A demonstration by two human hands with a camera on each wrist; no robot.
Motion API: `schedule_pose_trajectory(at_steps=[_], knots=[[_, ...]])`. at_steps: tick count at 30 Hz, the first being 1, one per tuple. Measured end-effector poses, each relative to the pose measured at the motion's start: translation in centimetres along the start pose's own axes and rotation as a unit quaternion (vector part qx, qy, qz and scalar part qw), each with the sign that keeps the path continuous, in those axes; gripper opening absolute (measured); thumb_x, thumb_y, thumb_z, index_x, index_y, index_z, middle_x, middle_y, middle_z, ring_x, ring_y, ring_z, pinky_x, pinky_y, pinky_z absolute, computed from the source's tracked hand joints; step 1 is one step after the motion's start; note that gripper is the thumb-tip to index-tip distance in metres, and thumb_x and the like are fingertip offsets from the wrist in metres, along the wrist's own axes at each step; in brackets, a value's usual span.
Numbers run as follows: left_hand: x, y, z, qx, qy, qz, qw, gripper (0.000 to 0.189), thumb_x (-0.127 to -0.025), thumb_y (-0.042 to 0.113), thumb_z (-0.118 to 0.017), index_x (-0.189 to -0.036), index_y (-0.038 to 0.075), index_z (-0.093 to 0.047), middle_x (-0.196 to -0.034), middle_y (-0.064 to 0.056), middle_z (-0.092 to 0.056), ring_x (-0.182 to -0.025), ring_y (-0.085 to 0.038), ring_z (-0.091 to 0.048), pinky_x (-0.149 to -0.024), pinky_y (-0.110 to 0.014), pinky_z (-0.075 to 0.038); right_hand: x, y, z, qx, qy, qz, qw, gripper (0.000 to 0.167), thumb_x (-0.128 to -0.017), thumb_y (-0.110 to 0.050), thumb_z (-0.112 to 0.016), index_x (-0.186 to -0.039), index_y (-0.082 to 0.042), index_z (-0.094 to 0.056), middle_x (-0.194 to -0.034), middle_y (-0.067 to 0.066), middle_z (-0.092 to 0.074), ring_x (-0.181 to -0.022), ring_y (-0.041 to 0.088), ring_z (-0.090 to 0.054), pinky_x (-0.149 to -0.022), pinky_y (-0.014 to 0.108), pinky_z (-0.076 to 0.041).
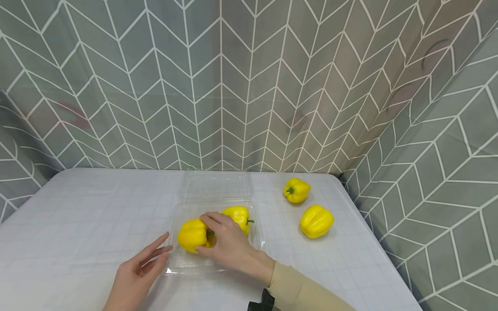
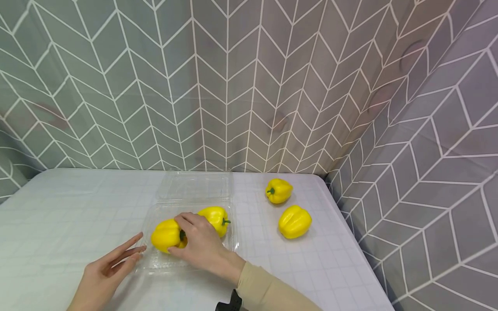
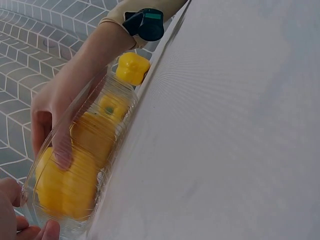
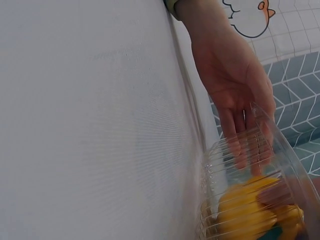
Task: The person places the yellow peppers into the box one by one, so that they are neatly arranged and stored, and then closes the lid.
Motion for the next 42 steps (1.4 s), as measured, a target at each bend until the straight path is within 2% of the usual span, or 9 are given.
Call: schedule_pose_trajectory(at_steps=[12,24,33,42], knots=[[0.02,0.27,0.01,0.009,0.003,-0.026,0.9996,0.048,-0.098,0.033,-0.066,-0.144,0.022,-0.056,-0.121,-0.006,-0.072,-0.101,0.009,-0.064,-0.082,-0.007,-0.053,-0.02,0.14,-0.02,0.026,0.006,0.000,0.9996,0.065,-0.078,-0.033,-0.085,-0.133,-0.007,-0.061,-0.132,0.003,-0.062,-0.121,0.017,-0.060,-0.108,0.026,-0.047],[0.09,0.11,0.09,-0.002,0.002,-0.011,0.9999,0.049,-0.098,0.035,-0.065,-0.145,0.024,-0.055,-0.122,-0.005,-0.071,-0.101,0.010,-0.064,-0.082,-0.006,-0.052,0.06,0.05,-0.07,0.053,0.015,0.000,0.9985,0.064,-0.079,-0.033,-0.083,-0.134,-0.009,-0.060,-0.133,0.003,-0.060,-0.121,0.018,-0.059,-0.108,0.028,-0.048],[0.10,0.12,0.14,-0.007,0.004,-0.011,0.9999,0.049,-0.098,0.035,-0.065,-0.144,0.025,-0.055,-0.122,-0.004,-0.071,-0.101,0.011,-0.063,-0.082,-0.005,-0.051,0.07,0.10,-0.04,0.082,0.023,-0.003,0.9964,0.066,-0.079,-0.031,-0.083,-0.137,-0.013,-0.059,-0.130,0.003,-0.060,-0.119,0.020,-0.059,-0.106,0.031,-0.049],[-0.03,0.24,0.03,-0.004,0.003,-0.020,0.9998,0.049,-0.098,0.032,-0.066,-0.145,0.023,-0.054,-0.123,-0.006,-0.071,-0.101,0.012,-0.062,-0.081,-0.005,-0.051,0.11,0.15,0.08,0.096,0.024,-0.012,0.9951,0.064,-0.081,-0.031,-0.082,-0.134,-0.006,-0.058,-0.131,0.005,-0.061,-0.121,0.021,-0.059,-0.109,0.031,-0.047]])
Point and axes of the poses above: each hand's wrist, its own x-axis away from the middle knuckle, its own z-axis out of the back of the hand, y = z × x, the point moved 9 cm from there along -x, towards the middle knuckle
